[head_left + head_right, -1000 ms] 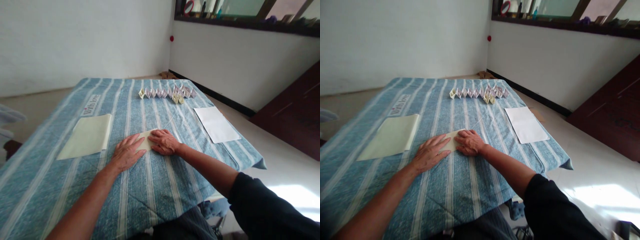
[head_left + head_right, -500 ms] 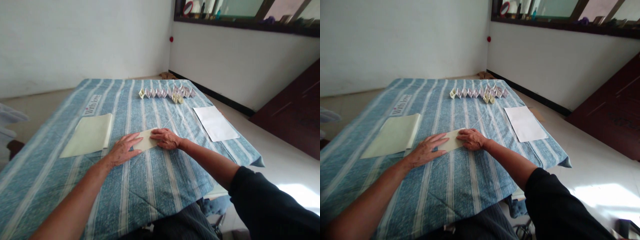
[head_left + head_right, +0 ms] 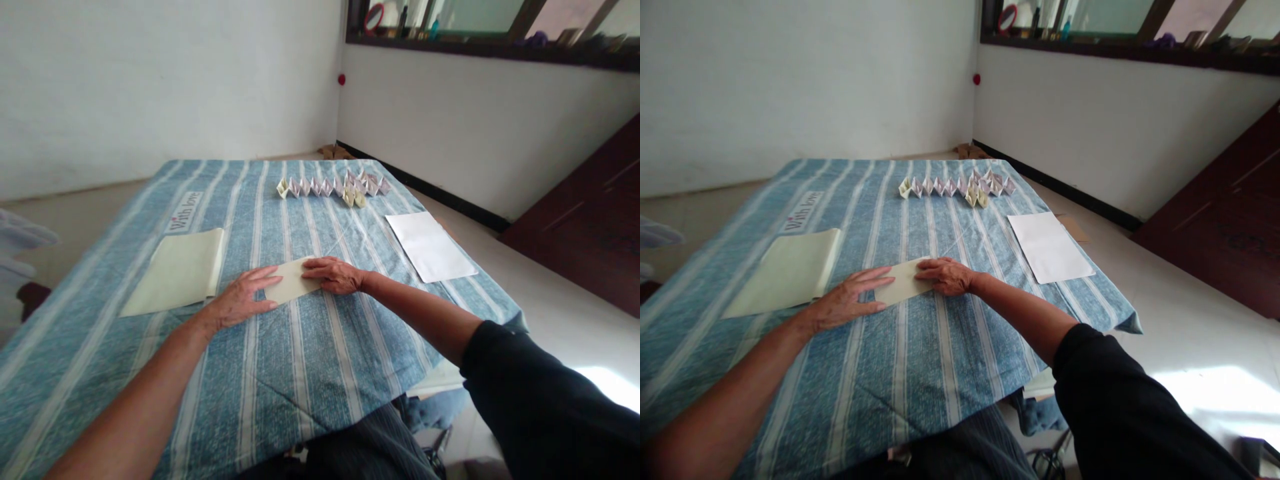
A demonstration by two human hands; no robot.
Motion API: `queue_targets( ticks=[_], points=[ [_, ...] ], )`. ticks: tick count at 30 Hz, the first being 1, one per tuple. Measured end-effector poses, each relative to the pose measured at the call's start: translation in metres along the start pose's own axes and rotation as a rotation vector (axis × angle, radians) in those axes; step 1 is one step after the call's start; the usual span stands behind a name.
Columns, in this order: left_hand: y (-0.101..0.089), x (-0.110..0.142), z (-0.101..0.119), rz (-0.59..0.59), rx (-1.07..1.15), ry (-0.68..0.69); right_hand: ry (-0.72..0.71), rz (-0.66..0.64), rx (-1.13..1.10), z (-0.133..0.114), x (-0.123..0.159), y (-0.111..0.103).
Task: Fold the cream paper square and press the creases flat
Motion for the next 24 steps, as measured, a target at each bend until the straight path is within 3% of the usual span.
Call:
queue_targets(
  ticks=[8,17,20,24],
  points=[
    [-0.003,0.000,-0.003,0.024,0.070,0.010,0.002,-0.044,-0.005,-0.001,0.000,-0.007],
    [-0.004,-0.003,-0.005,0.022,0.051,0.001,0.214,0.069,0.032,0.012,0.017,-0.028],
    [-0.004,-0.004,-0.006,0.014,0.039,-0.002,0.278,0.149,0.055,-0.008,0.024,-0.025],
    [-0.006,-0.003,-0.005,0.045,0.043,0.001,0.254,0.261,0.128,-0.065,0.023,-0.001]
  ],
)
Point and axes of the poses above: each hand's wrist, its own x-axis away from the middle knuckle, its own y-axis out of the palm, z = x × y, the point moved 6 cm from there along -x, towards the middle knuckle, and after that the axes turned 14 degrees about y, right-handed, at the moved point
